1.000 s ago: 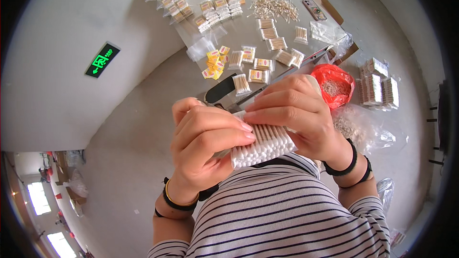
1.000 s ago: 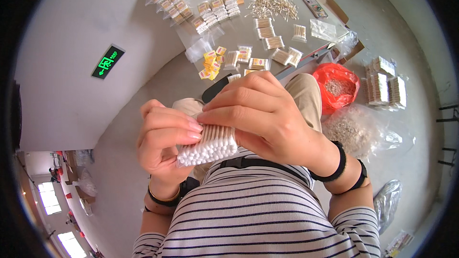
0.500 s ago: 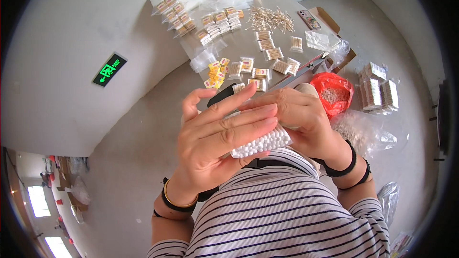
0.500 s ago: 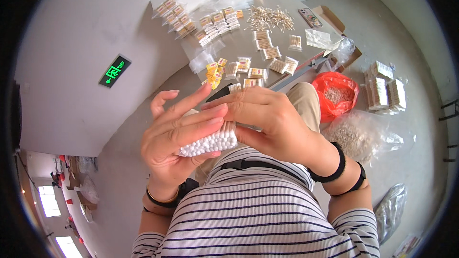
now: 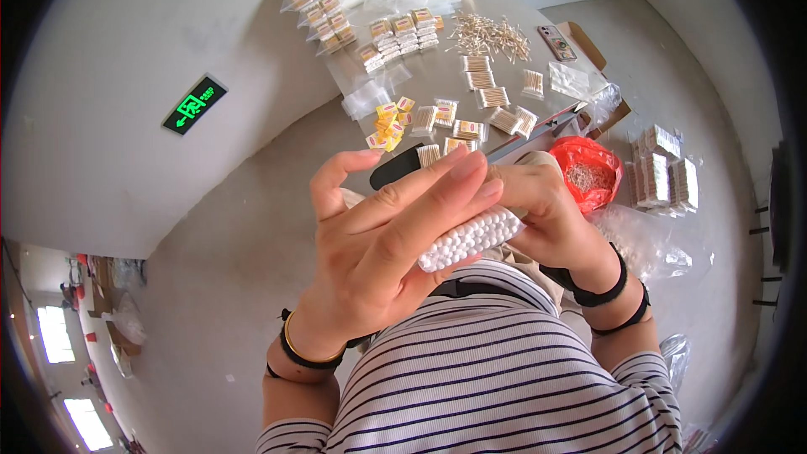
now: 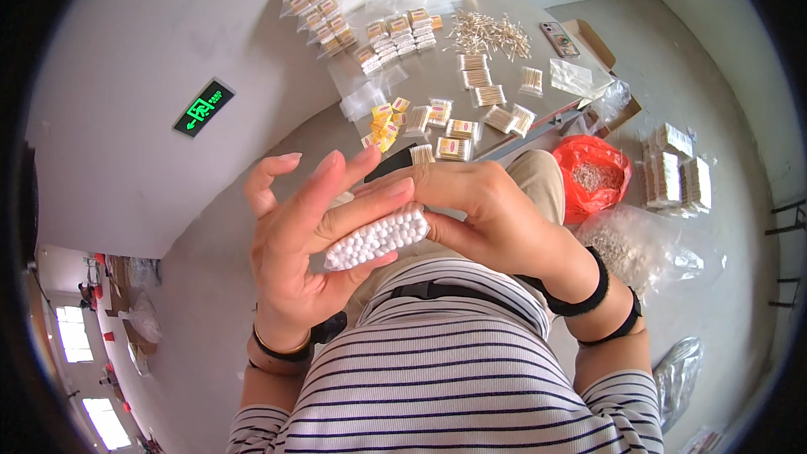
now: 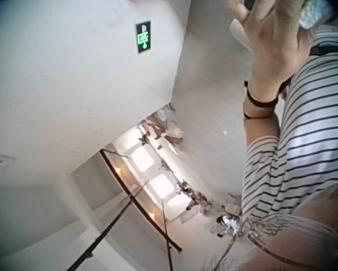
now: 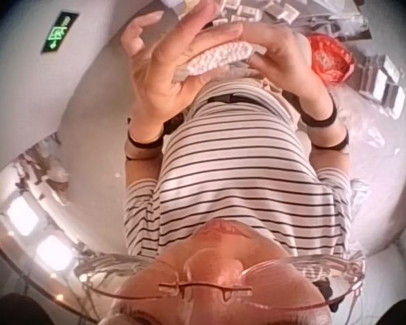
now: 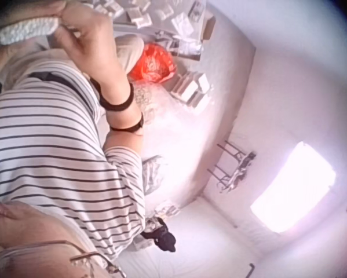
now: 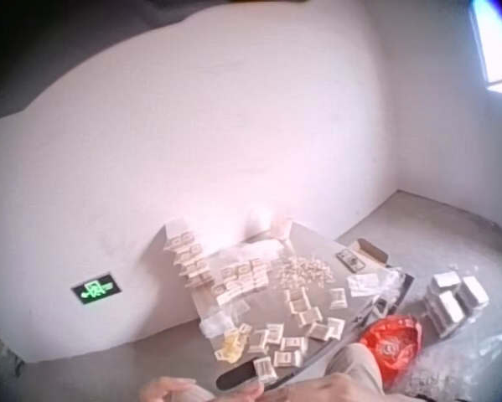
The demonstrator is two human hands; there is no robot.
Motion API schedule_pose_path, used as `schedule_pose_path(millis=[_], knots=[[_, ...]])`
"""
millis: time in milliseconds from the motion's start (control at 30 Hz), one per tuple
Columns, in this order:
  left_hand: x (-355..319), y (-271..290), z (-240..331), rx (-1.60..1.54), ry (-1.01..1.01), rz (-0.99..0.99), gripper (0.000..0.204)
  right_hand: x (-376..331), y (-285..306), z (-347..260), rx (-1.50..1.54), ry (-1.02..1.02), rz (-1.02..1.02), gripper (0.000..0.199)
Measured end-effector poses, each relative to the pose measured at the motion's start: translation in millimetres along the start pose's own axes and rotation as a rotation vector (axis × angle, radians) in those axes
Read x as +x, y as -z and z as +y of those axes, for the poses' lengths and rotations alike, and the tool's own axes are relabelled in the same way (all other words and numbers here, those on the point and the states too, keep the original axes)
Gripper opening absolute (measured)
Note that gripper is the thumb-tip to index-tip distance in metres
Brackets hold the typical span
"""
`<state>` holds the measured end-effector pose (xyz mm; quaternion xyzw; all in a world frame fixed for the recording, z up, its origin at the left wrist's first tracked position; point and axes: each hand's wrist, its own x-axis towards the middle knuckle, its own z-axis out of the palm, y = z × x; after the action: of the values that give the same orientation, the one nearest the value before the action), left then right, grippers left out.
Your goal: The person sits at a table and packs cotton swabs into small plastic bags. They open each bag, insert a bundle of swabs, and seal the package. The person handles multiple pre-printed plastic bags and bundles of cotton swabs, placing finished packages on the table.
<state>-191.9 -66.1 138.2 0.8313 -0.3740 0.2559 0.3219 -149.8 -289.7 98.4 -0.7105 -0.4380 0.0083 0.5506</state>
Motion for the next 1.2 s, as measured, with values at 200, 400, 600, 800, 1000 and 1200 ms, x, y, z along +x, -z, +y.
schedule_pose_path(millis=[200, 400, 600, 800, 1000, 1200], knots=[[-7.9, 1.1, -19.0, -0.124, 0.033, 0.052, 0.066, 15.2, -27.3, 27.8, 0.297, -0.122, 0.072, 0.037], [-13.9, -8.5, -30.8, -0.173, 0.023, 0.098, 0.057, 37.7, -26.0, 42.4, 0.504, -0.246, -0.158, 0.035], [-19.4, -14.9, -39.1, -0.124, 0.002, 0.084, 0.036, 43.4, -30.3, 57.2, 0.675, -0.238, -0.239, 0.033], [-22.7, -25.5, -48.4, -0.116, -0.043, 0.113, 0.025, 43.6, -31.2, 60.6, 0.779, -0.293, -0.248, 0.033], [-26.0, -28.3, -55.5, -0.133, -0.052, 0.111, 0.023, 42.4, -30.2, 65.8, 0.787, -0.267, -0.253, 0.031], [-28.2, -29.2, -58.3, -0.171, 0.042, 0.119, 0.022, 37.2, -31.1, 69.5, 0.776, -0.348, -0.214, 0.022]])
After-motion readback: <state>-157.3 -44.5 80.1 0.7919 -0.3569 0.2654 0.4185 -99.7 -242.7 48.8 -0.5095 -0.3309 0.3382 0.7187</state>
